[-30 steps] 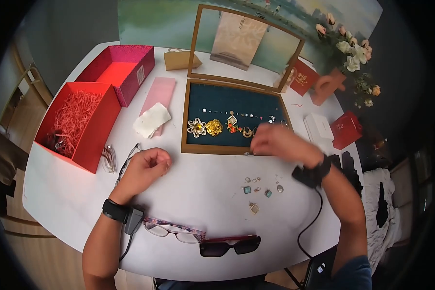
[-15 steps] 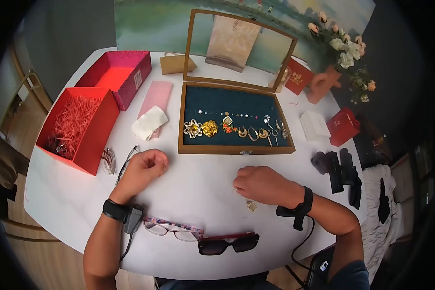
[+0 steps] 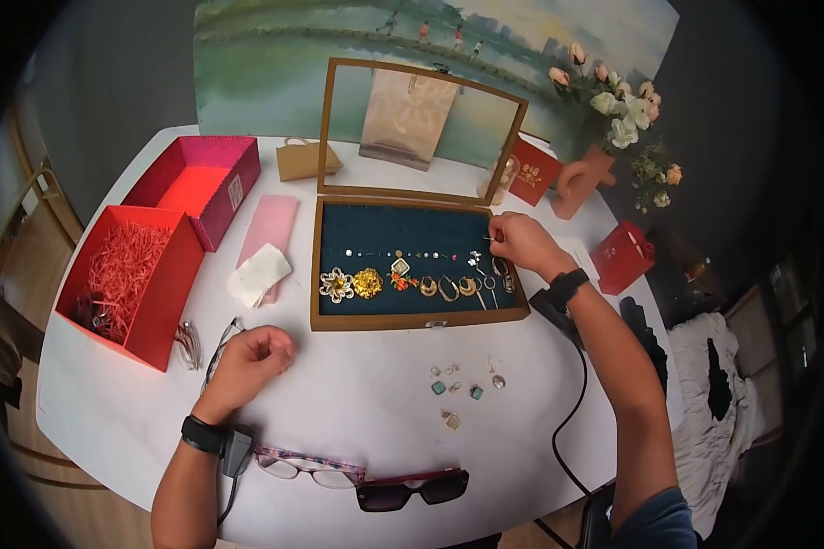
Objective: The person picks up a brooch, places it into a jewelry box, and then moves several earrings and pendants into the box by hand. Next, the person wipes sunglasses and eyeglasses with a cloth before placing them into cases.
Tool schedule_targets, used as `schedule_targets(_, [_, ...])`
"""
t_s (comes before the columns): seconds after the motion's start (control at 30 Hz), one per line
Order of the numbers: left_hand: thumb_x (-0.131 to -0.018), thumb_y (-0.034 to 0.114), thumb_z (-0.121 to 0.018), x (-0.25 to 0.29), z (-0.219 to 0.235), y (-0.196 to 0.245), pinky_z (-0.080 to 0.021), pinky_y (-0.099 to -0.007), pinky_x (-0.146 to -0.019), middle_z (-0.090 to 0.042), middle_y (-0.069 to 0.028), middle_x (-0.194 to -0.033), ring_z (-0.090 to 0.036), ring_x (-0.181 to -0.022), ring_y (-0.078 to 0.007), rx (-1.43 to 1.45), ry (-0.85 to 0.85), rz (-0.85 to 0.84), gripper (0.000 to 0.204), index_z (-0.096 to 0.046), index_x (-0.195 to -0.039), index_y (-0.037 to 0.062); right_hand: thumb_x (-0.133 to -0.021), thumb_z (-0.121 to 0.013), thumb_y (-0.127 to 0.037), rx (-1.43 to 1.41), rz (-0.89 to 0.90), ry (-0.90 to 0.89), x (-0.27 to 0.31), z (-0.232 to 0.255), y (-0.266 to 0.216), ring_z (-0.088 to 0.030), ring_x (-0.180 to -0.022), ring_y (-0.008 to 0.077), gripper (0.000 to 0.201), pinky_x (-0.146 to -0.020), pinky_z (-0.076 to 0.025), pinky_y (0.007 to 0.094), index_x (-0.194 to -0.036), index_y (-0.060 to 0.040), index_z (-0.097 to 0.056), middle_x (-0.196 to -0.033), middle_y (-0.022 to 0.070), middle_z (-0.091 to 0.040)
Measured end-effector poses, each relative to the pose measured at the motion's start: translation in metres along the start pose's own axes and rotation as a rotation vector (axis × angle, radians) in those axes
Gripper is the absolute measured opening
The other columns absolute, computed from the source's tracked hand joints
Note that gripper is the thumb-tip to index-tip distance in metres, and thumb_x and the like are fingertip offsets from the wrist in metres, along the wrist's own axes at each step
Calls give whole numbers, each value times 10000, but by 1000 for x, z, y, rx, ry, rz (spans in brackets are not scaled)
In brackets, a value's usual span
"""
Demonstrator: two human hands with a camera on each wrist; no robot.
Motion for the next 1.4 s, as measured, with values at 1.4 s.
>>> schedule_targets(1.4, [-926, 11, -572, -1, 2, -4, -435, -198, -649, -576, 35, -792, -516, -709, -37, -17, -6, 29, 49, -620, -934, 15, -813, -645, -110, 205, 111, -20, -30, -7, -8, -656, -846, 345, 98, -739, -523, 444, -876, -47, -687, -843, 153, -675])
Point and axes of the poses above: each hand's wrist, its own x-axis away from the middle knuckle, its own z-axis out of the back of the hand, y = z × x, the point moved 6 cm from there along -x, towards the middle knuckle
